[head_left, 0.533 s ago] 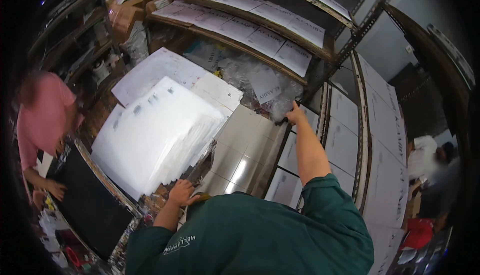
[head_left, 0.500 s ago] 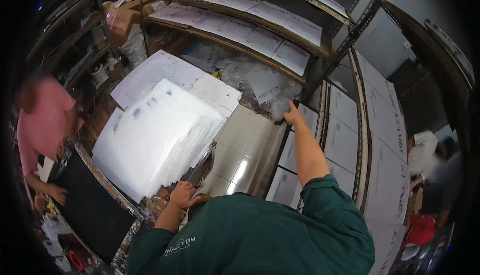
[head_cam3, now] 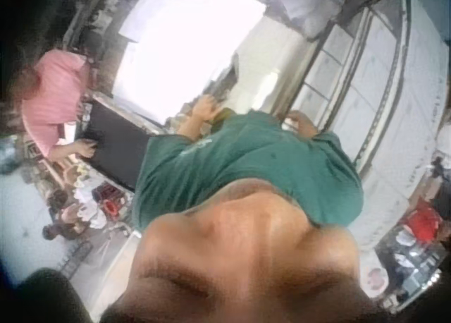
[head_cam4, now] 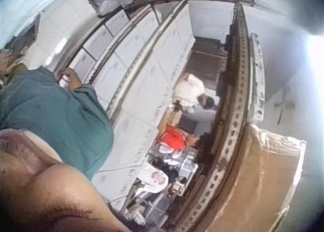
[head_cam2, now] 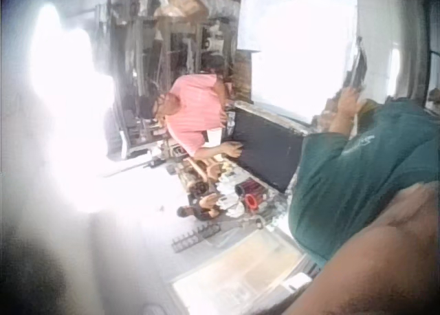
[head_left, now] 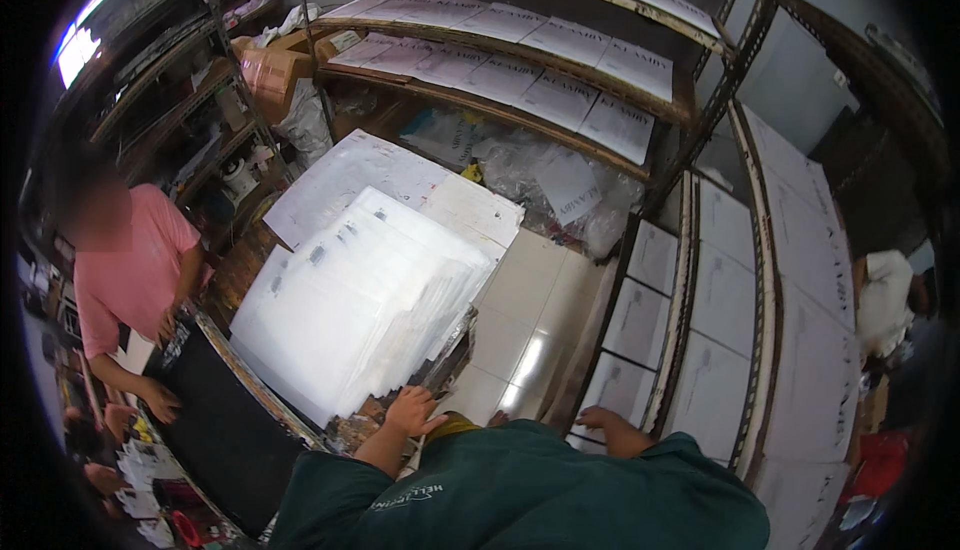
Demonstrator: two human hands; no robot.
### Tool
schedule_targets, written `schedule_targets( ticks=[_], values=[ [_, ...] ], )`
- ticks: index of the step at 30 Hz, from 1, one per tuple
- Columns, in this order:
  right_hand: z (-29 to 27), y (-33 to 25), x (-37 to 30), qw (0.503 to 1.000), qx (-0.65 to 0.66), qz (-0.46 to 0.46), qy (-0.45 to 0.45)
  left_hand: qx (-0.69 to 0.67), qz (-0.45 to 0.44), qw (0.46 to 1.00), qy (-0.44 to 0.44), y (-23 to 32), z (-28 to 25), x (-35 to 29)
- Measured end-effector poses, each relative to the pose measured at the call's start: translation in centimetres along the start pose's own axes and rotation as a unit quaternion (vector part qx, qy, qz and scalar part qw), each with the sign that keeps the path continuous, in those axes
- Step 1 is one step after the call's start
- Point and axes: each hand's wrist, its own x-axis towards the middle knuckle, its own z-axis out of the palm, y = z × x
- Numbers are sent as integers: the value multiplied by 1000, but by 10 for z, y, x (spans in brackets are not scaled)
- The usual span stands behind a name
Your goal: The person repeatedly picks up printed white sheets from a table and places them onto a metal shelving unit. The sheets are handled one at a time and stacked in a row on the shelf.
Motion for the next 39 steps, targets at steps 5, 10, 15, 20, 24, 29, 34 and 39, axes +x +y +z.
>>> schedule_targets(
  ticks=[5, 10, 15, 20, 24, 29, 34, 39],
  values=[
    [-24, -7, -10, 980, 121, 61, 146, 34, -6, 998, -49, -8, 13, -1],
    [-43, -19, 32, 964, 171, 33, 200, 20, -13, 999, -25, -4, 11, -6],
    [-32, -76, -27, 982, 126, 18, 137, 33, -14, 999, -32, 5, 1, 0],
    [-3, -42, -9, 990, 120, 24, 72, 38, -14, 998, -54, 2, 6, 2],
    [-11, -38, -27, 987, 139, 77, 39, 28, -17, 998, -62, 6, -1, -1],
    [-5, -7, 7, 981, 148, 119, 43, 27, -9, 998, -47, 3, 7, 5],
    [-2, -24, 27, 985, 131, 80, 78, 63, 4, 996, -58, -2, 11, -4],
    [-27, -44, 7, 997, 41, 20, 68, 41, 3, 998, -39, 5, 2, 0]
  ],
)
